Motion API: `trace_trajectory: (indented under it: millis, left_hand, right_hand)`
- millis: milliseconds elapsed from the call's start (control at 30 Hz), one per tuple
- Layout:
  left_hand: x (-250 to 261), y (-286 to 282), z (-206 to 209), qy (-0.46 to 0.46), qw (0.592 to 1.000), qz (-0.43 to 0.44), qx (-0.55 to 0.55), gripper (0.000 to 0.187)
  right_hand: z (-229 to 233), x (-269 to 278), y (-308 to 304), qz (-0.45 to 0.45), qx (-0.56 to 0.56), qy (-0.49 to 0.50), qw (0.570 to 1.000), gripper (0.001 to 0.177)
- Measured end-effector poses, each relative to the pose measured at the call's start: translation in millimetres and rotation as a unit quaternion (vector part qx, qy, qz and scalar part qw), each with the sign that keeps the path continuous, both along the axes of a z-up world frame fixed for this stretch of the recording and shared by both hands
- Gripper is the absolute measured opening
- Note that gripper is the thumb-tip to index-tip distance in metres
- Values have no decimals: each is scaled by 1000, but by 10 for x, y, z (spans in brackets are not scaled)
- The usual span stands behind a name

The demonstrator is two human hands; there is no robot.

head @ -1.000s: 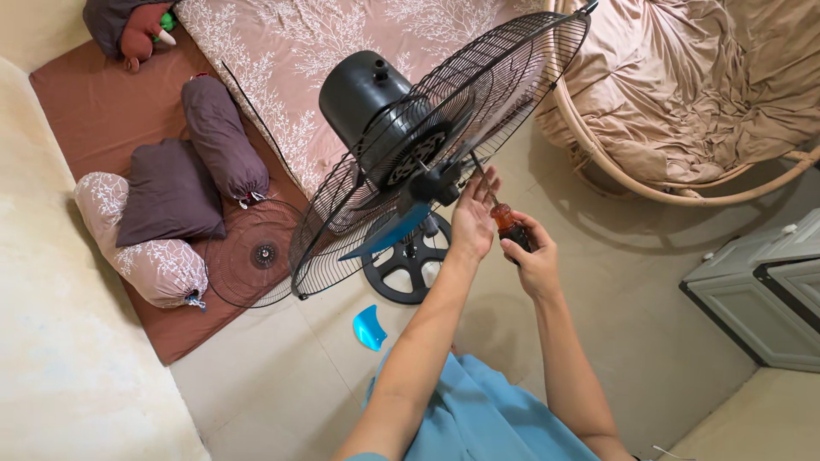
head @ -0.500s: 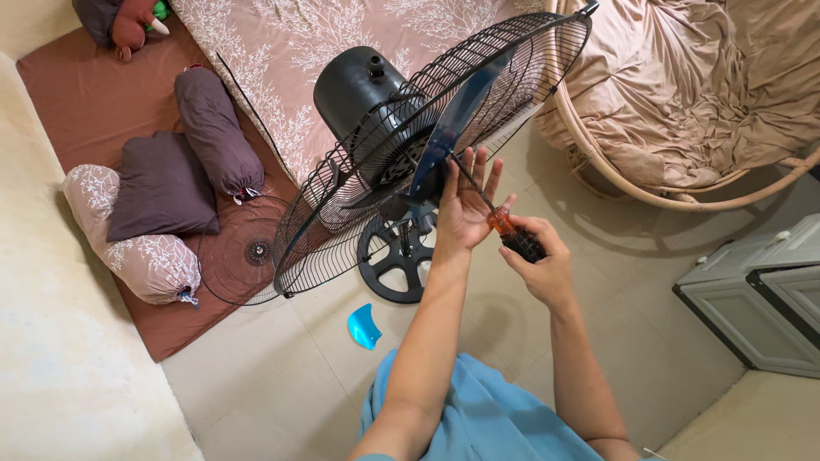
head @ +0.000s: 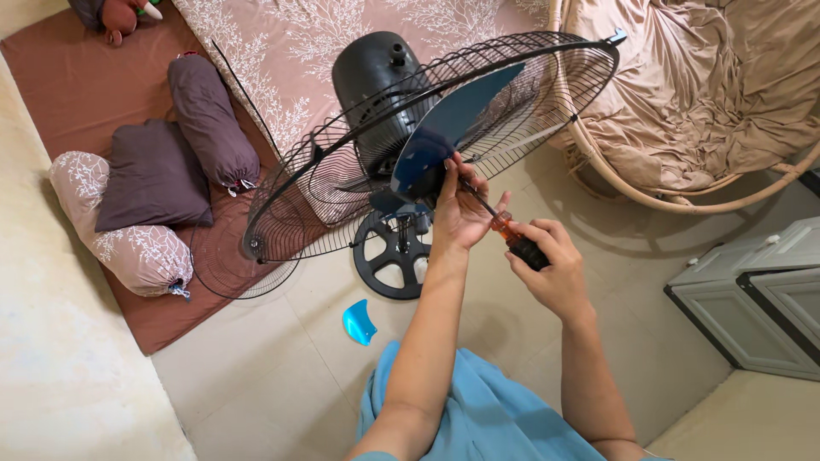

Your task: The person disassembles a standing electric fan using a screwdriver. They remove the front grill, unscrew and detach the fan blades, and place the parts on the floor.

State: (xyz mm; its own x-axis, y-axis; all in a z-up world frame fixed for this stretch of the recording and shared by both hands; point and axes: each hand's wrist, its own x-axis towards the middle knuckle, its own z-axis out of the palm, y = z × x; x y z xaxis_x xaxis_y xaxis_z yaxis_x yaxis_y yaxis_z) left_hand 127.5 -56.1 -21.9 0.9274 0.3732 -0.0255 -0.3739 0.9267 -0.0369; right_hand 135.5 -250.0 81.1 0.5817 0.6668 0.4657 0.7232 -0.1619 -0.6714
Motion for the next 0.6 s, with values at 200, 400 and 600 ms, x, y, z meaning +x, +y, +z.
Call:
trace_trajectory:
  millis: [200,400,600]
  left_hand:
    - [-41,-74,-46,-20,999,18,35,20]
    - [-222,-275,-83,123,976,-22,178,30]
    - [-490,-410,-193,184,932,-78,304,36]
  right_hand:
    - [-11,-13,-116,-7,-9,1,1000,49]
    - [-202,-104,-525,-20,1,124,992,49]
    - [-576,-567,-1056,-95,53,305,946,48]
